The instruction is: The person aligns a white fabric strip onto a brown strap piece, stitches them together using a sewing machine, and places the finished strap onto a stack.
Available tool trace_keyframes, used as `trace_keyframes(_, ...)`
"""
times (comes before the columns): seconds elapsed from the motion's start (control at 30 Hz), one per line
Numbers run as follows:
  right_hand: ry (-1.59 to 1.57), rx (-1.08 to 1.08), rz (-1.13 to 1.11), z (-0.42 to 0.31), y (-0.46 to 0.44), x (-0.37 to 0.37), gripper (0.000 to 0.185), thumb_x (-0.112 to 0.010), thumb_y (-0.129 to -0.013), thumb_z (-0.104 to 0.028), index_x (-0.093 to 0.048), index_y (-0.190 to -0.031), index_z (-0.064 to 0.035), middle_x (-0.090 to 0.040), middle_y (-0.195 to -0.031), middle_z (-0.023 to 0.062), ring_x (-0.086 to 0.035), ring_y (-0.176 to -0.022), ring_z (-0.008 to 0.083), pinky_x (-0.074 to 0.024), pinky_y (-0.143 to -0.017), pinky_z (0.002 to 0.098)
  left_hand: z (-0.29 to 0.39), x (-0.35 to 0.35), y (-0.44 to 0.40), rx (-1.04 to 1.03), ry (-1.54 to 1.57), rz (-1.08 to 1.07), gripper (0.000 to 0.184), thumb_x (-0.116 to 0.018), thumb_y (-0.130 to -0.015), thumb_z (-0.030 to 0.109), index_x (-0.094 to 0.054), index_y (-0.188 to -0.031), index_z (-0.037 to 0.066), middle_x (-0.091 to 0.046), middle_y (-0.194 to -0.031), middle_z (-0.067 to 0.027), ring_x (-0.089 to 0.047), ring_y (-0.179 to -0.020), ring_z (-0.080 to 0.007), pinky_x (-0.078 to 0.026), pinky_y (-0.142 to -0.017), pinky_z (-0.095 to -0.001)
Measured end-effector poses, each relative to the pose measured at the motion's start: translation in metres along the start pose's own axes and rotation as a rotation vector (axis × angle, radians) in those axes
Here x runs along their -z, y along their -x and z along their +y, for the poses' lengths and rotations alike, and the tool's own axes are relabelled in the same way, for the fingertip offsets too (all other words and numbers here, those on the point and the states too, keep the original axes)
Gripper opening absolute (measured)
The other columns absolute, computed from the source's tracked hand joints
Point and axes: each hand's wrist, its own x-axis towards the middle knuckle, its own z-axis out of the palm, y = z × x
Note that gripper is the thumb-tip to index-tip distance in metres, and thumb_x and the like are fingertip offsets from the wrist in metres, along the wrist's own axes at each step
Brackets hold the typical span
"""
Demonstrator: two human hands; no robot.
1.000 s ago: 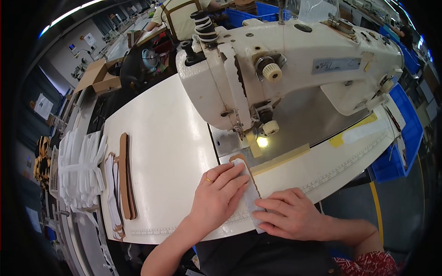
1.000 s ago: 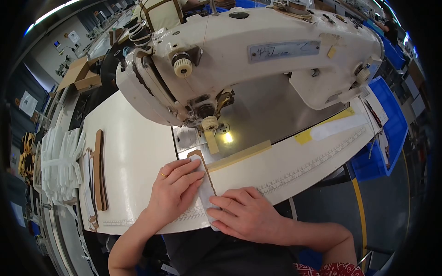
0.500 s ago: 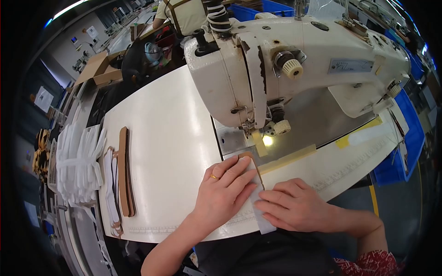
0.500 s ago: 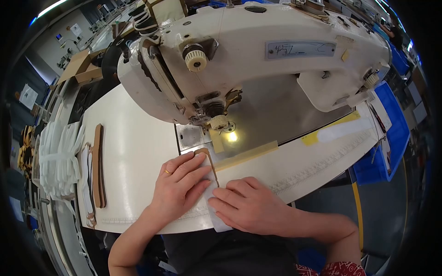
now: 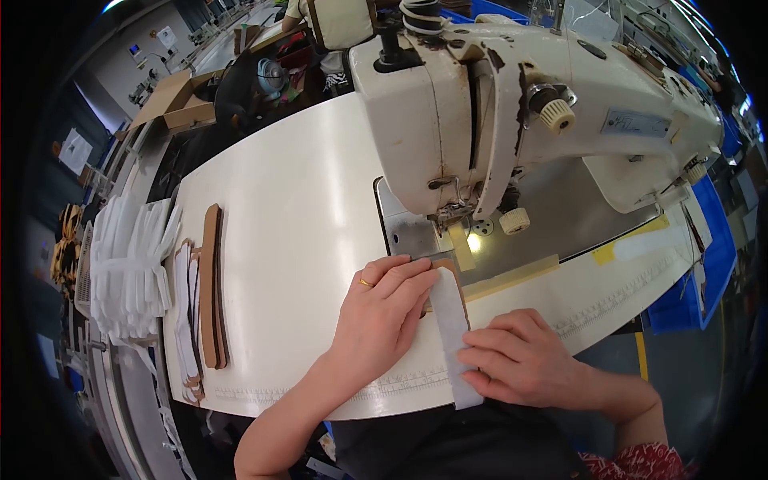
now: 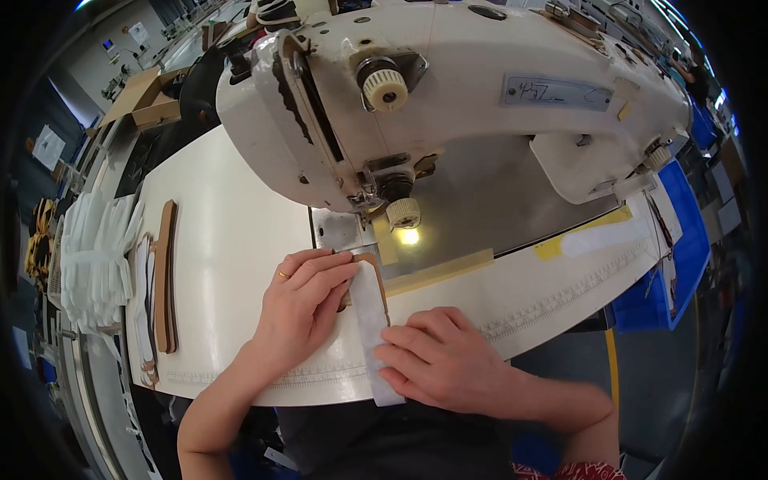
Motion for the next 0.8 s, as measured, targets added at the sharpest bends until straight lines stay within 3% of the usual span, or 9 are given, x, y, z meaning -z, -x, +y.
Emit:
trace_keyframes(0.17, -0.002, -0.010, 0.004, -0.001, 0.000, 0.000, 0.025, -0.078, -0.086, -0.024, -0.070, -0.106, -0.0126, -0.064, -0.116, -0.0005, -0.059, -0.099, 0.0198, -0.0483, -0.090, 0.0354, -0.004, 0.001, -0.004, 0.006, 0.059, 0.011, 0.025, -0.077, -0.087, 0.004, -0.073, -0.111, 0.005, -0.073, -0.117, -0.0085, -0.065, -0.108, -0.0306, -0.055, -0.092, -0.0396)
trace_keyframes(0.47, -0.003, -0.012, -0.005, 0.001, 0.000, 0.000, 0.029, -0.080, -0.085, -0.024, -0.071, -0.110, -0.0123, -0.064, -0.119, -0.0003, -0.059, -0.100, 0.0200, -0.0485, -0.089, 0.0355, -0.001, 0.013, -0.028, 0.181, 0.115, -0.127, 0.020, -0.081, -0.084, 0.006, -0.072, -0.101, 0.005, -0.064, -0.091, -0.0074, -0.058, -0.088, -0.0298, -0.051, -0.076, -0.0385)
trace_keyframes(0.67, -0.004, -0.014, -0.013, 0.001, 0.000, 0.001, 0.029, -0.080, -0.085, -0.024, -0.071, -0.110, -0.0125, -0.064, -0.119, -0.0007, -0.059, -0.101, 0.0196, -0.0487, -0.089, 0.0352, 0.003, 0.008, -0.031, 0.168, 0.023, -0.120, 0.013, -0.080, -0.085, 0.009, -0.071, -0.095, 0.006, -0.063, -0.088, -0.0052, -0.058, -0.087, -0.0273, -0.045, -0.089, -0.0407)
trace_keyframes(0.8, -0.003, -0.014, -0.006, 0.001, -0.001, 0.000, 0.028, -0.079, -0.085, -0.025, -0.071, -0.109, -0.0129, -0.064, -0.119, -0.0009, -0.059, -0.101, 0.0194, -0.0488, -0.090, 0.0350, 0.005, 0.007, -0.031, 0.239, 0.061, -0.132, 0.012, -0.080, -0.086, 0.011, -0.070, -0.091, 0.006, -0.063, -0.087, -0.0046, -0.058, -0.087, -0.0264, -0.042, -0.091, -0.0407)
